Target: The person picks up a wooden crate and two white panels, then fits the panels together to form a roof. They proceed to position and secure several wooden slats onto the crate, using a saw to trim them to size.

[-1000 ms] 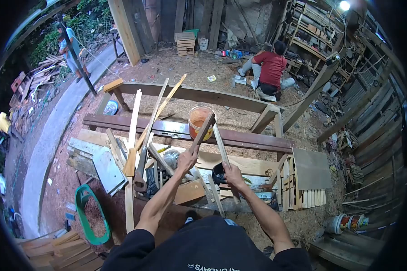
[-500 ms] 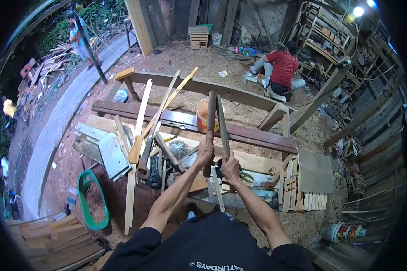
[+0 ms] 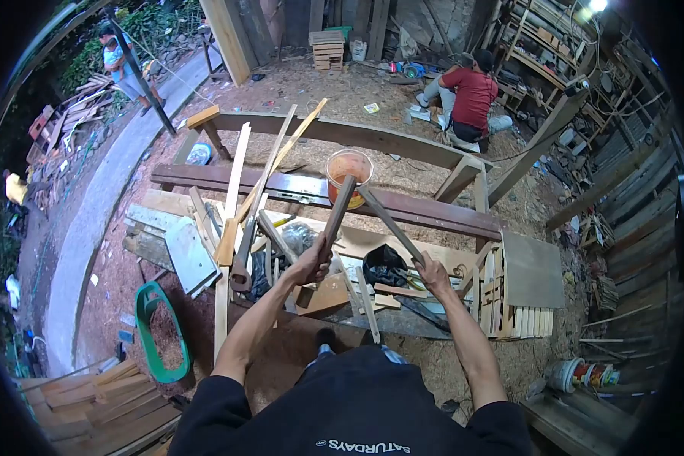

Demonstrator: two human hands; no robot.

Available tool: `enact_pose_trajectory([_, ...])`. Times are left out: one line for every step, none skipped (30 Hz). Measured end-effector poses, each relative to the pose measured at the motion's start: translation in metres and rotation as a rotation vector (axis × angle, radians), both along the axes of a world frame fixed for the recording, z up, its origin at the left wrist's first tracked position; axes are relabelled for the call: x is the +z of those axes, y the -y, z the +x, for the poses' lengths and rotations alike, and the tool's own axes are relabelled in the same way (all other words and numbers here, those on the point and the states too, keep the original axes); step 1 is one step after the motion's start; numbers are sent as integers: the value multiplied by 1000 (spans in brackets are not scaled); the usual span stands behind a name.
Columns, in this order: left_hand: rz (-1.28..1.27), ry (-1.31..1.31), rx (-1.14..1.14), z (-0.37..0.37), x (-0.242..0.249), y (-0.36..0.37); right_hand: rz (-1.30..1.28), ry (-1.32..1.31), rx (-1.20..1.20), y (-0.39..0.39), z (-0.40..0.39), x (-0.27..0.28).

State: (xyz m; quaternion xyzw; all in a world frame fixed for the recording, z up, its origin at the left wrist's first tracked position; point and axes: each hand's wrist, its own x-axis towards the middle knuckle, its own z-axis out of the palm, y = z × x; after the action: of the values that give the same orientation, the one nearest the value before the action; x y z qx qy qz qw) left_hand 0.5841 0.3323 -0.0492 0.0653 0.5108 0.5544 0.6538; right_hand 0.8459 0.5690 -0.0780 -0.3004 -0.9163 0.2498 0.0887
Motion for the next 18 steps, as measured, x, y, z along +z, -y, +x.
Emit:
enact_pose_trajectory([-29,-82,-6,-1,-4,2,-70,-7,8,4,2,0])
enact_pose_trajectory([-87,-244,-16,0,-9,1,-141,-15,18,9,3,-1])
enact_pose_trajectory([-144,-406,-23,2,-12,0,-212,-22,31,12,2,-2])
enact_pose_trajectory([-202,-566,-33,4,-15,0,-409,-29,-8,16,2,-21])
enact_pose_trajectory([-194,-501,-11,3,-27,2,-826,0,-55,16,5,-39])
enact_pose_trajectory([-186,-435,13,-2,-47,5,-1104,2,-165,26,5,-20])
enact_pose_trajectory([-175,-372,37,-4,-59,6,-1377,-2,-280,37,1,3])
enact_pose_trajectory([-209,-229,95,-2,-59,8,-1361,2,-284,40,0,2])
enact_pose_trajectory([-205,-314,88,1,-59,10,-1349,6,-291,45,2,0])
enact_pose_trajectory([-202,-398,77,3,-61,13,-1339,10,-300,51,3,-3])
enact_pose_trajectory([-200,-478,61,6,-66,16,-1300,15,-312,59,5,-6])
enact_pose_trajectory([-243,-575,11,3,-77,19,-1260,23,-323,68,6,-7])
enact_pose_trajectory([-228,-847,3,1,-99,23,-1216,32,-333,72,7,-10])
enact_pose_trajectory([-207,-1117,-9,1,-126,28,-1272,31,-355,77,12,-20])
enact_pose_trajectory([-175,-1389,-19,2,-132,29,-1251,23,-379,83,13,-23])
enact_pose_trajectory([-216,-1307,-35,1,-138,32,-1258,-19,-383,87,17,-36])
enact_pose_trajectory([-204,-1362,-45,-1,-145,35,-1266,-62,-389,93,22,-54])
enact_pose_trajectory([-190,-1418,-53,-4,-151,37,-1245,-79,-368,96,23,-60])
